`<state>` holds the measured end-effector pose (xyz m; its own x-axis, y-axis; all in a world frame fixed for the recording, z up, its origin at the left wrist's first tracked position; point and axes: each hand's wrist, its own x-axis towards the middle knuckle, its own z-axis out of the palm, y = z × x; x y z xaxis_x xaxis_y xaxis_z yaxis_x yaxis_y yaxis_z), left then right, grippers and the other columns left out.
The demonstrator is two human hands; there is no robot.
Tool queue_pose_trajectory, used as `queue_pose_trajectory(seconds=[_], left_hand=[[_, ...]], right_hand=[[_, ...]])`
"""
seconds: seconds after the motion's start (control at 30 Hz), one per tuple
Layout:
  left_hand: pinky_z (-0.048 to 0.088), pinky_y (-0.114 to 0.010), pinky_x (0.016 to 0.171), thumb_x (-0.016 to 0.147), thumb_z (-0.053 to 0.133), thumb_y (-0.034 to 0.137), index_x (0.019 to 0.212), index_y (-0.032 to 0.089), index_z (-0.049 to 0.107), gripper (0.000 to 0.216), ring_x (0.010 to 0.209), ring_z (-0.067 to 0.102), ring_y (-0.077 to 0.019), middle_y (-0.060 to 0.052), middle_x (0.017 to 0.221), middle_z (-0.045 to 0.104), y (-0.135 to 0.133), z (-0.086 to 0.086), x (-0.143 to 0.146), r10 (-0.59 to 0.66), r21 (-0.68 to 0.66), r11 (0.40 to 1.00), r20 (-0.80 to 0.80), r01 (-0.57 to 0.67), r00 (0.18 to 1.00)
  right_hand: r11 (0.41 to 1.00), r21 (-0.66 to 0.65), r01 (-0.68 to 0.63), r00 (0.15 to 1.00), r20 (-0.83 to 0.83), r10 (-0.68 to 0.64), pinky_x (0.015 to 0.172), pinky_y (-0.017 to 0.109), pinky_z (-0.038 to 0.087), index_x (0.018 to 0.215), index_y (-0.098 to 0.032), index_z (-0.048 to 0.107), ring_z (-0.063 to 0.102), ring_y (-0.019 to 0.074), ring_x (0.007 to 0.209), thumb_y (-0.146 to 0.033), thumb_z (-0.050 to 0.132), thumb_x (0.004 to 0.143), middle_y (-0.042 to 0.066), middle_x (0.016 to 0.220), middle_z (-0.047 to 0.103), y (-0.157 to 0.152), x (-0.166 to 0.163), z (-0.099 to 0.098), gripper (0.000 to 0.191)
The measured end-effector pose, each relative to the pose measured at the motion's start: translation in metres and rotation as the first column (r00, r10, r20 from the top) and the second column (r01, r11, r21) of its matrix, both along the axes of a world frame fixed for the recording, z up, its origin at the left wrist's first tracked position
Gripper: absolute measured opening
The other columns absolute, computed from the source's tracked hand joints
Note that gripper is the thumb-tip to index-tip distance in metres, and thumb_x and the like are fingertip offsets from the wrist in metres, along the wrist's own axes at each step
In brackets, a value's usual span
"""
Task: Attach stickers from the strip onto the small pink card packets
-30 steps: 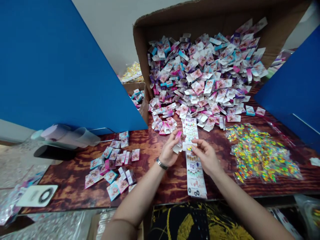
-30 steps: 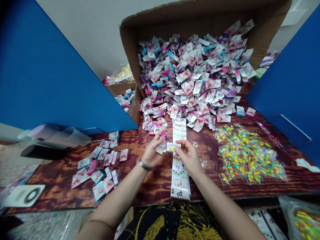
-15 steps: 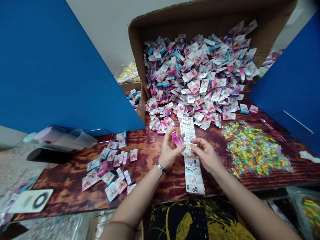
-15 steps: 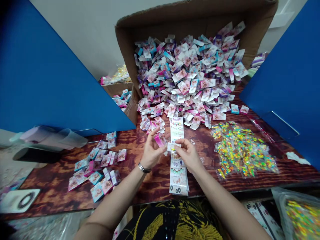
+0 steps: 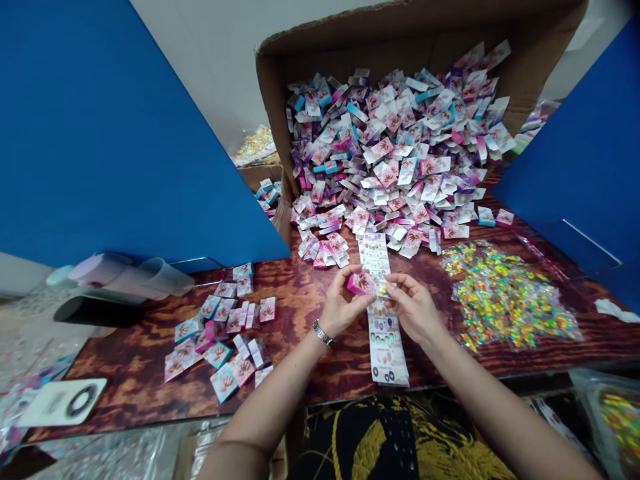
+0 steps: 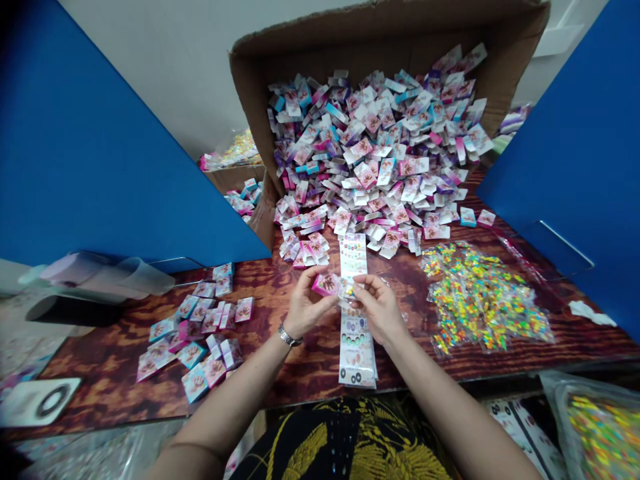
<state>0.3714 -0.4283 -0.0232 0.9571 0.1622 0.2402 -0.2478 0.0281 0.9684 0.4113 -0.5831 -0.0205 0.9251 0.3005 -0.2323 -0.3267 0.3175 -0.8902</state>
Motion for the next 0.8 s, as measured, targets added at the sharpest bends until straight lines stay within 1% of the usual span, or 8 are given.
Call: queue_pose_trajectory(seconds=[0.13,0.27,0.37,0.47,0.53,0.6,0.73,0.8], left_hand=[[0.042,-0.039,0.095,0.074,0.070,0.029,0.113,0.020,0.055,0.043,0.110,0.053,-0.0228,-0.010,0.118,0.056,0.010,0.000,-0.006,0.008,0.236,0.972,0.035,-0.016,0.999],[0.043,-0.041,0.094,0.075,0.069,0.032,0.119,0.021,0.054,0.048,0.109,0.053,-0.0235,-0.010,0.114,0.058,0.017,-0.003,-0.013,-0.050,0.504,0.864,0.082,0.002,0.995],[0.044,-0.041,0.093,0.078,0.065,0.033,0.126,0.022,0.048,0.052,0.110,0.052,-0.0235,-0.011,0.117,0.055,0.017,-0.006,-0.016,-0.059,0.589,0.808,0.079,0.001,0.995],[0.045,-0.040,0.092,0.080,0.062,0.034,0.125,0.021,0.048,0.049,0.110,0.052,-0.0238,-0.012,0.117,0.054,0.015,-0.010,-0.017,-0.005,0.631,0.773,0.106,-0.064,0.994],[0.046,-0.039,0.092,0.081,0.061,0.033,0.125,0.020,0.047,0.047,0.111,0.051,-0.0236,-0.012,0.117,0.053,0.013,-0.011,-0.018,-0.010,0.675,0.735,0.119,-0.073,0.993],[0.047,-0.038,0.092,0.083,0.058,0.030,0.126,0.019,0.045,0.046,0.112,0.050,-0.0233,-0.013,0.119,0.051,0.011,-0.011,-0.018,-0.047,0.749,0.661,0.104,-0.047,0.993],[0.048,-0.042,0.089,0.084,0.053,0.021,0.128,0.021,0.044,0.045,0.110,0.049,-0.0264,-0.013,0.117,0.054,0.006,-0.007,-0.021,-0.042,0.912,0.406,0.074,-0.050,0.996],[0.048,-0.044,0.087,0.083,0.053,0.020,0.126,0.020,0.046,0.043,0.106,0.049,-0.0277,-0.012,0.112,0.057,0.003,-0.005,-0.022,-0.018,0.940,0.330,0.091,-0.080,0.996]], right_hand=[[0.999,-0.021,-0.026,1.000,0.010,0.026,0.055,0.024,0.046,0.089,-0.021,0.056,0.054,0.0115,0.060,-0.038,0.076,0.065,-0.001,0.074,0.060,-0.002,-0.002,-0.006,0.035],[0.996,-0.084,-0.043,0.994,0.096,0.051,0.058,0.025,0.045,0.084,-0.021,0.055,0.054,0.0121,0.061,-0.038,0.075,0.067,-0.002,0.071,0.059,-0.004,-0.005,-0.015,0.031],[0.985,-0.166,-0.045,0.978,0.194,0.077,0.061,0.025,0.046,0.086,-0.022,0.058,0.055,0.0131,0.066,-0.038,0.071,0.073,-0.001,0.075,0.059,-0.008,-0.007,-0.017,0.025],[0.969,-0.229,-0.087,0.969,0.205,0.136,0.066,0.028,0.048,0.096,-0.023,0.060,0.058,0.0147,0.071,-0.041,0.065,0.078,0.001,0.086,0.063,-0.015,-0.005,-0.015,0.026],[0.961,-0.252,-0.113,0.962,0.215,0.170,0.070,0.029,0.048,0.096,-0.023,0.062,0.059,0.0156,0.075,-0.041,0.065,0.077,0.002,0.089,0.064,-0.019,-0.001,-0.014,0.026],[0.956,-0.264,-0.125,0.956,0.227,0.188,0.073,0.029,0.048,0.091,-0.021,0.062,0.059,0.0162,0.078,-0.040,0.068,0.075,0.002,0.086,0.064,-0.021,0.002,-0.014,0.025],[0.958,-0.268,-0.102,0.966,0.204,0.160,0.070,0.029,0.048,0.087,-0.020,0.061,0.059,0.0165,0.075,-0.038,0.071,0.071,0.002,0.080,0.064,-0.020,0.003,-0.017,0.026],[0.952,-0.291,-0.094,0.959,0.231,0.165,0.069,0.029,0.048,0.087,-0.021,0.061,0.060,0.0165,0.074,-0.038,0.069,0.072,0.002,0.080,0.065,-0.019,0.001,-0.016,0.024]])
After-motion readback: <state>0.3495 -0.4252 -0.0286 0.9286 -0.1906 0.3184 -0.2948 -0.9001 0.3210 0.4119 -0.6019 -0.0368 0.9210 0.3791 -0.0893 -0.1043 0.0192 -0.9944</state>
